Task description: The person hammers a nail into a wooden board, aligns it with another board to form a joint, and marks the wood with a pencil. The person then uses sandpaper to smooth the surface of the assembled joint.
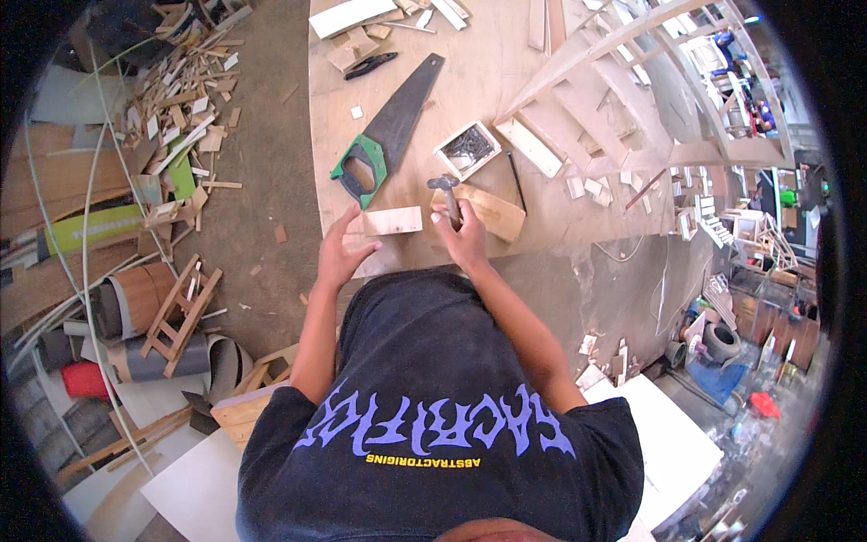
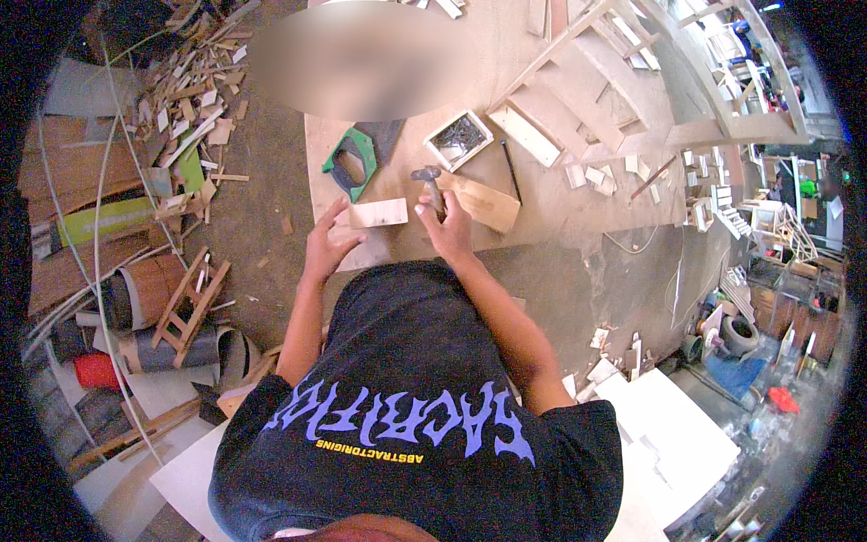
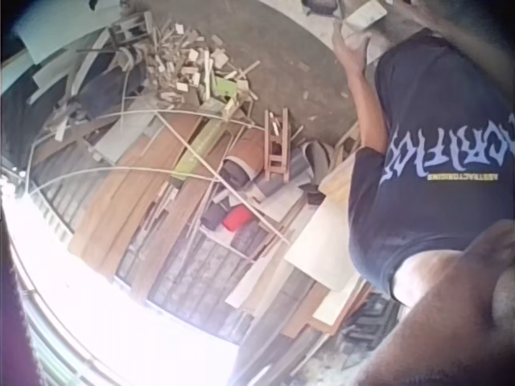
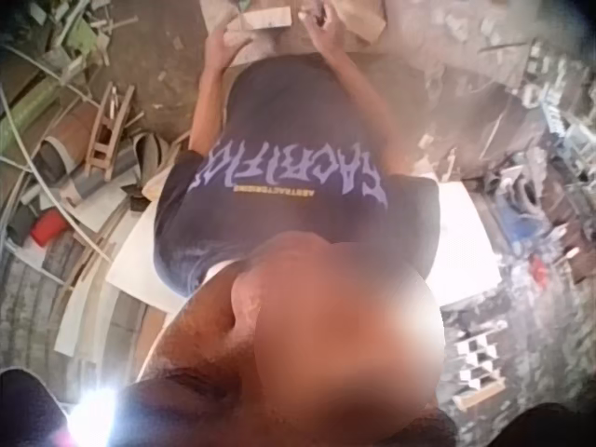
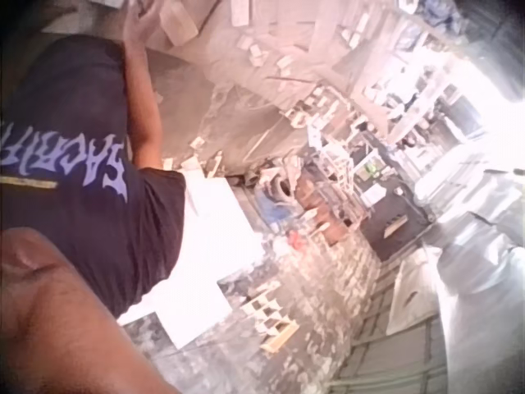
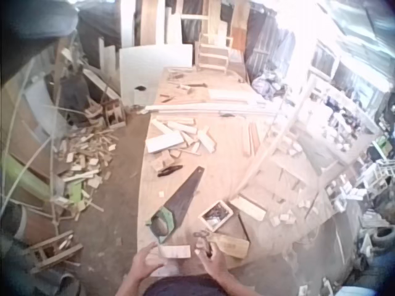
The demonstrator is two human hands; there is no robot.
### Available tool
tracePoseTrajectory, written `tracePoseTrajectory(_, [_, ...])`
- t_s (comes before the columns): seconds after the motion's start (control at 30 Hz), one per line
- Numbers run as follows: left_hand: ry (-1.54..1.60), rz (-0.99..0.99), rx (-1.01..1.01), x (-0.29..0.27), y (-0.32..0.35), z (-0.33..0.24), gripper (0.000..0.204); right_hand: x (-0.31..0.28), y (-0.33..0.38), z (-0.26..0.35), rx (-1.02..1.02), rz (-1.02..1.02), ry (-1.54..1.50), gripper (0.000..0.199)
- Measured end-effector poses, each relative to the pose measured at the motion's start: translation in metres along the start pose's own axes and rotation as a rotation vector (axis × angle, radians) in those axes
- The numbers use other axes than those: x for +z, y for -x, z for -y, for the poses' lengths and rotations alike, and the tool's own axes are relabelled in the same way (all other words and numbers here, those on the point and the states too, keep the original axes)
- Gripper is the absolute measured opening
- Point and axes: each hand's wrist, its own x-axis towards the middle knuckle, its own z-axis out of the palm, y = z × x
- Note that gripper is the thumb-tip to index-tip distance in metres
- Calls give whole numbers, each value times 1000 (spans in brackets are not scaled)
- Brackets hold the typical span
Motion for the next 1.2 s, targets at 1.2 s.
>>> tracePoseTrajectory(1.2, [-268, -100, -330, 155, -153, -91, 29, -42, -201, -30, -156, 506, 634, 37])
